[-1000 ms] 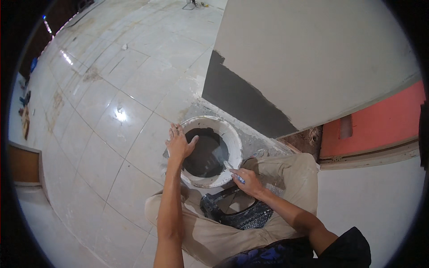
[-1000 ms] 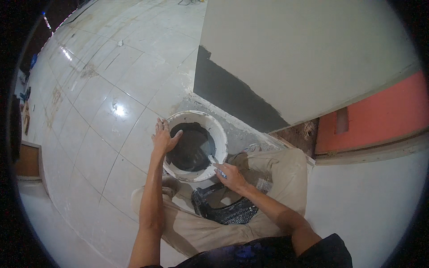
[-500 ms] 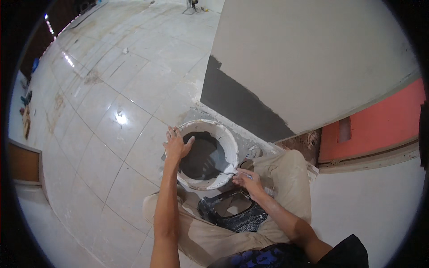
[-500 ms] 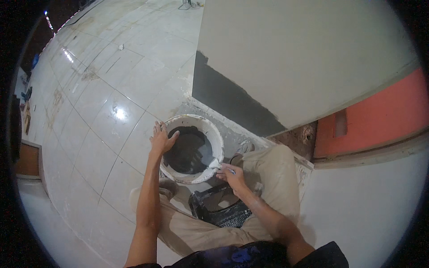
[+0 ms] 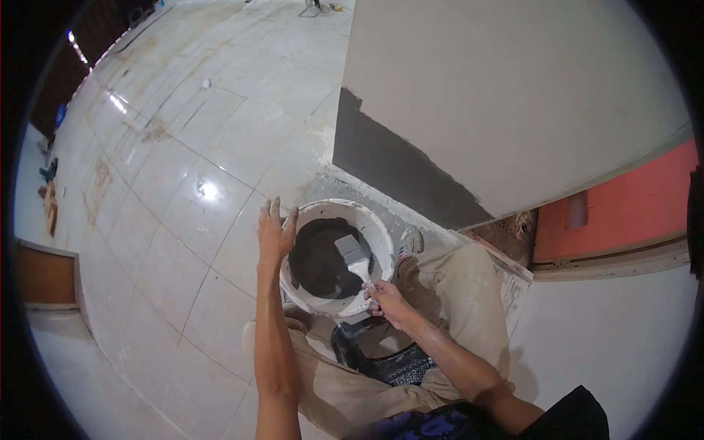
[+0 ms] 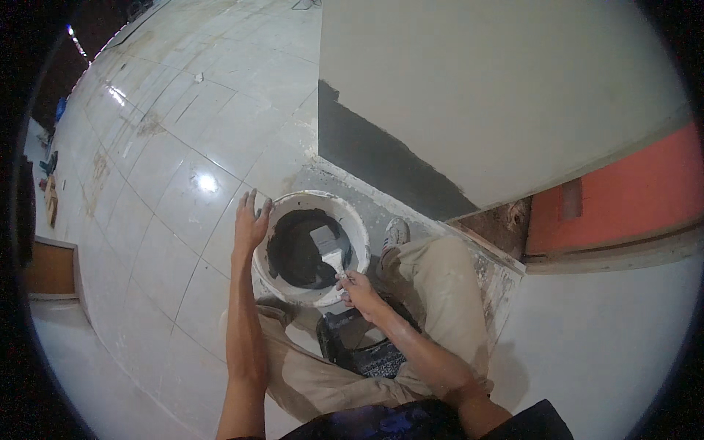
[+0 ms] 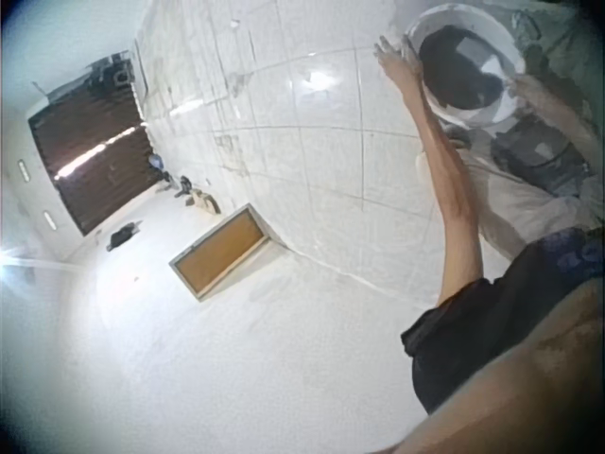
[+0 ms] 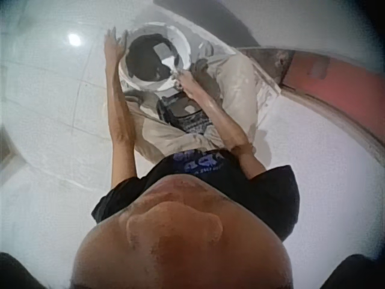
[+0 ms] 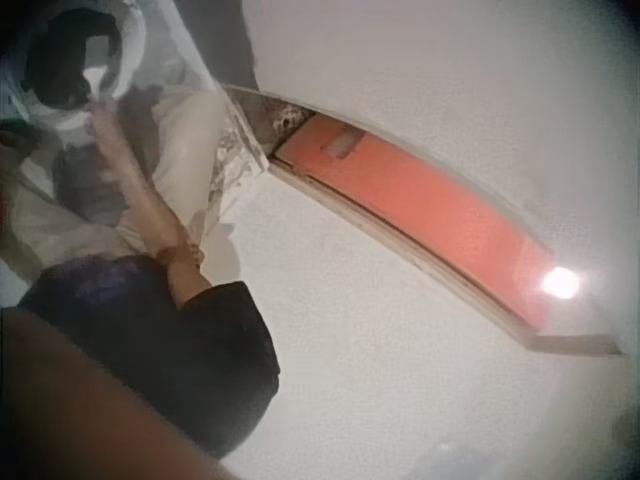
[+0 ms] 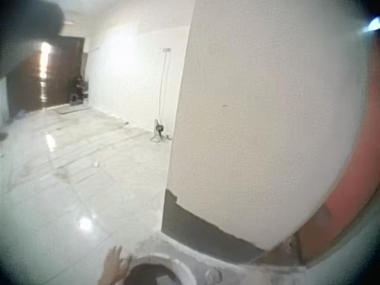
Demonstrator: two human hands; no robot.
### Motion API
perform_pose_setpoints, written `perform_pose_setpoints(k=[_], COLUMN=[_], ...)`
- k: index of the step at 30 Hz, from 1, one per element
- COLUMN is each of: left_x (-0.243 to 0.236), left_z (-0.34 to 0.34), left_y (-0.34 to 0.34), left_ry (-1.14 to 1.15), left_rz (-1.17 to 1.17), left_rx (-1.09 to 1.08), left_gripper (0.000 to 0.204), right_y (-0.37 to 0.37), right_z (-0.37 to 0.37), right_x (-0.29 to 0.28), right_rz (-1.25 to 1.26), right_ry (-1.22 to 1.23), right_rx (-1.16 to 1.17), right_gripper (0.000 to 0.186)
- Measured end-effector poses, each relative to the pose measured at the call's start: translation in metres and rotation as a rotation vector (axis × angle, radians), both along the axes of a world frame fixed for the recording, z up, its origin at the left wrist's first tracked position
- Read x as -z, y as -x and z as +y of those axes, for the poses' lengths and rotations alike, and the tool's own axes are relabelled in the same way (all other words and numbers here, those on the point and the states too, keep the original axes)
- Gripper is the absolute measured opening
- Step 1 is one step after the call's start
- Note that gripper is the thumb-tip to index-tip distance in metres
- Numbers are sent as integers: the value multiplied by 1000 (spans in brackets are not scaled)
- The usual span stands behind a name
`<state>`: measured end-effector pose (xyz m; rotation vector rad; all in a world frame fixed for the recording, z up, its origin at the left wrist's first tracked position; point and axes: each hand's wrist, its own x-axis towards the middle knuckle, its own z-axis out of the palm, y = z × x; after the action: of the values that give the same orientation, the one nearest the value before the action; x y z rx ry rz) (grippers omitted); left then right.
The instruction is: Applying grey plaster to a wall using a putty knife.
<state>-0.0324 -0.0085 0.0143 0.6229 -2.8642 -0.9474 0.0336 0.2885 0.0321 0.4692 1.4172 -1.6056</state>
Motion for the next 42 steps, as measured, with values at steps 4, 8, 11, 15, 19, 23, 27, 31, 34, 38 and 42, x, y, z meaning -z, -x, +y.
perform_pose_setpoints(k=[4,8,11,15,19,23,27,31,34,38,42], left_x=[-18,-5,-11,-5,-8,-7,-3,-5,-9,-7,-9], left_z=[7,11,22,20,19,18,21,25,28,27,24], left_y=[25,26,34,28,27,25,26,27,28,29,26], left_ry=[-64,-71,-79,-61,-63,-81,-104,-105,-130,-159,-141], left_rz=[189,170,117,79,50,38,96,96,92,85,72], left_rx=[34,0,18,21,9,8,3,7,12,21,13], left_gripper=[61,57,56,57,58,58,55,56,56,56,55], right_y=[-2,-10,-11,6,51,130,209,257,279,300,312], right_z=[3,5,7,-3,-36,-87,-118,-146,-164,-177,-184], right_x=[1,7,12,-8,-42,-55,-25,-8,-2,2,0], right_rz=[85,126,185,-28,219,338,455,510,459,377,398], right_ry=[-14,-103,-254,-69,105,147,129,30,40,71,51], right_rx=[-55,-112,-94,127,213,208,217,209,279,362,354], right_gripper=[24,29,34,30,29,23,27,26,22,19,21])
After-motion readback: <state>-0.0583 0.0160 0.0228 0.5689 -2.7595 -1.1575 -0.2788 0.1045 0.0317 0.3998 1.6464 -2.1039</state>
